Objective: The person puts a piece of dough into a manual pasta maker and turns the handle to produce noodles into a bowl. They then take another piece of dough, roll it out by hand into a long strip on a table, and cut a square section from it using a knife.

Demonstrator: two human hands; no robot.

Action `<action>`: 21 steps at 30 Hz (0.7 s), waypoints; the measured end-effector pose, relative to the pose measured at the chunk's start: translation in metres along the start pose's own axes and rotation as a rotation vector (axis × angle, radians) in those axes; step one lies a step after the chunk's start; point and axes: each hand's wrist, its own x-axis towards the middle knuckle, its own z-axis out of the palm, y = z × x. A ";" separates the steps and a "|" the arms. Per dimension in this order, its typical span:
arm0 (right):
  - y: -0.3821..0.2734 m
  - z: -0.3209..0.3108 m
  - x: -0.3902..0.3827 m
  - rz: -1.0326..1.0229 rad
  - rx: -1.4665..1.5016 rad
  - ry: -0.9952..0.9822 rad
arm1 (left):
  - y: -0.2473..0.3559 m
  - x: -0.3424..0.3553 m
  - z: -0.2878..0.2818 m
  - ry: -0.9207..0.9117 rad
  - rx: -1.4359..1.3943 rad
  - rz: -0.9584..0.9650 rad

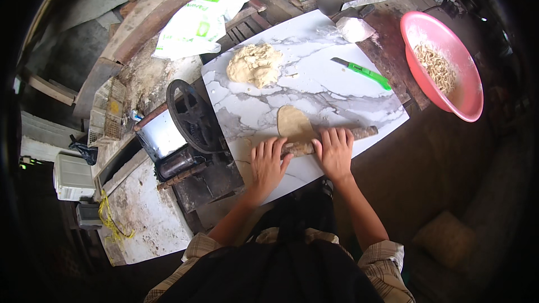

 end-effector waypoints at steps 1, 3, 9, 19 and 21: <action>0.001 0.001 0.003 -0.004 -0.001 0.003 | -0.002 0.001 0.001 0.005 0.001 -0.001; 0.003 0.009 0.012 -0.076 -0.029 0.144 | -0.010 0.003 0.006 0.115 0.037 0.067; 0.014 0.023 0.060 -0.040 0.010 0.270 | -0.028 0.055 0.007 0.261 0.061 0.072; 0.000 0.043 0.086 0.115 -0.045 0.137 | -0.039 0.094 0.021 0.254 0.069 -0.225; 0.001 0.043 0.109 0.089 -0.096 0.265 | -0.042 0.112 0.020 0.304 0.081 -0.267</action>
